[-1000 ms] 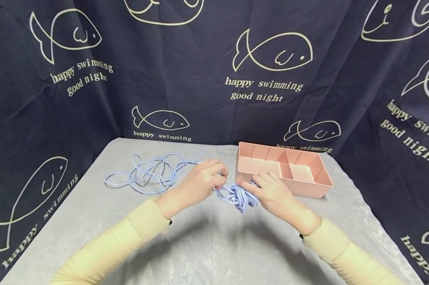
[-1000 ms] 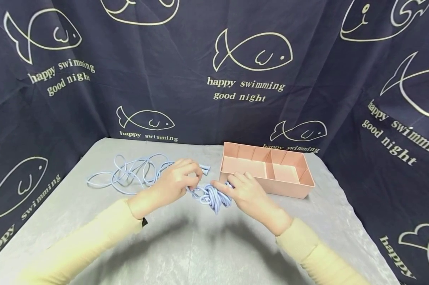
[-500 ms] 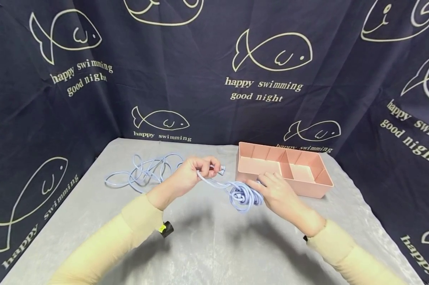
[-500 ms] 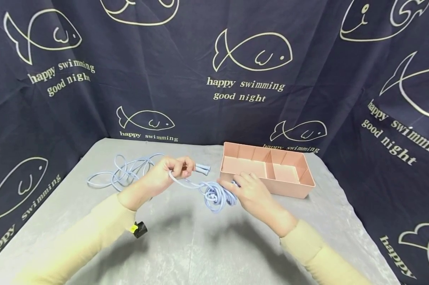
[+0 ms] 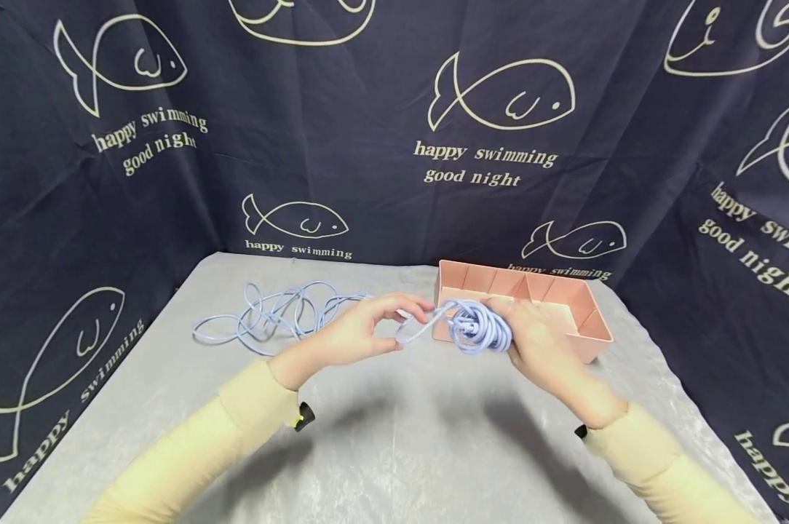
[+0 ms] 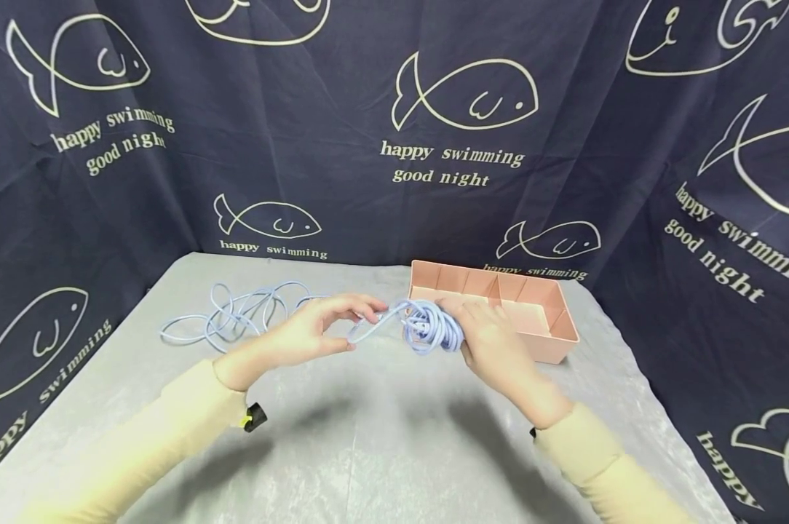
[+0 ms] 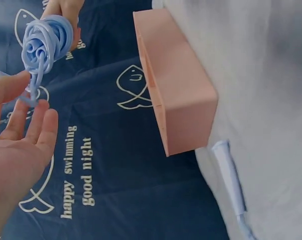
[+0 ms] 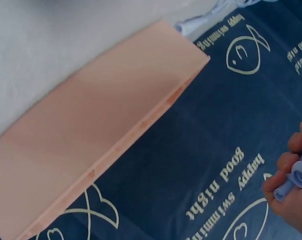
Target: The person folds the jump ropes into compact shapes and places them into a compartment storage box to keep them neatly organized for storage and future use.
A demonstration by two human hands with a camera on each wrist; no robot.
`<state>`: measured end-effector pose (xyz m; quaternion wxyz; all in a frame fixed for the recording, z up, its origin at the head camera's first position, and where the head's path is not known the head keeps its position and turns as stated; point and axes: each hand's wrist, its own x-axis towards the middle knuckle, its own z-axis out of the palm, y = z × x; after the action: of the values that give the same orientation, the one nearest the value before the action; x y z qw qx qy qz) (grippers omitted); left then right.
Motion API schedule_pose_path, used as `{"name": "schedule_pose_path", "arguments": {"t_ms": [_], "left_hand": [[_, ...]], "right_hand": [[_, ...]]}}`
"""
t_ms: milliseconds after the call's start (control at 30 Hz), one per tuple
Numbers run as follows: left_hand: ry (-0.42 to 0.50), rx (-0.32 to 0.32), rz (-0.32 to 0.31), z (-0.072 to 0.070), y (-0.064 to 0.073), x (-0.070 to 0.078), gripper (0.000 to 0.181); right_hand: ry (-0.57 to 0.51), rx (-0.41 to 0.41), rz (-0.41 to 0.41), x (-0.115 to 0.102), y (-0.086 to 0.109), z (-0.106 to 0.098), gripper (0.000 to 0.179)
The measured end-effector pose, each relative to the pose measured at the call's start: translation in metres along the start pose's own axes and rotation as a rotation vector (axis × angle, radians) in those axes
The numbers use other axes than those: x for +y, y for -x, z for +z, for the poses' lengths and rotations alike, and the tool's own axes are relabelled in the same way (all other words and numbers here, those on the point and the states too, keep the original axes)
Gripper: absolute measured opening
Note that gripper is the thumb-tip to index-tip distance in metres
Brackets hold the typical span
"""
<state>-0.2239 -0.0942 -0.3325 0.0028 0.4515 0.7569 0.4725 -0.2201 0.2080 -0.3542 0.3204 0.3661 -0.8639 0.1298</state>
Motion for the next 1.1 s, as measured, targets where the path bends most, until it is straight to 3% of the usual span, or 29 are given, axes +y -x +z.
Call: {"name": "schedule_pose_path", "arguments": {"t_ms": [133, 333, 633, 767, 933, 1100], "left_hand": [[-0.045, 0.007, 0.026, -0.005, -0.006, 0.002, 0.049], [-0.123, 0.077, 0.014, -0.014, -0.018, -0.001, 0.045], [-0.234, 0.171, -0.120, -0.025, -0.028, -0.011, 0.042], [-0.339, 0.181, -0.134, -0.027, -0.031, -0.022, 0.041], [-0.402, 0.196, -0.170, -0.026, -0.032, -0.042, 0.043], [-0.521, 0.189, -0.210, -0.023, -0.036, -0.060, 0.047]], "right_hand": [[0.031, -0.008, 0.089, 0.008, -0.004, -0.011, 0.048], [0.010, -0.012, 0.194, 0.025, -0.009, -0.024, 0.047], [0.072, 0.018, 0.293, 0.053, -0.005, -0.035, 0.036], [0.113, -0.029, 0.397, 0.068, -0.003, -0.039, 0.034], [0.103, -0.114, 0.548, 0.085, 0.002, -0.041, 0.042], [0.103, -0.147, 0.616, 0.103, 0.012, -0.036, 0.039]]}}
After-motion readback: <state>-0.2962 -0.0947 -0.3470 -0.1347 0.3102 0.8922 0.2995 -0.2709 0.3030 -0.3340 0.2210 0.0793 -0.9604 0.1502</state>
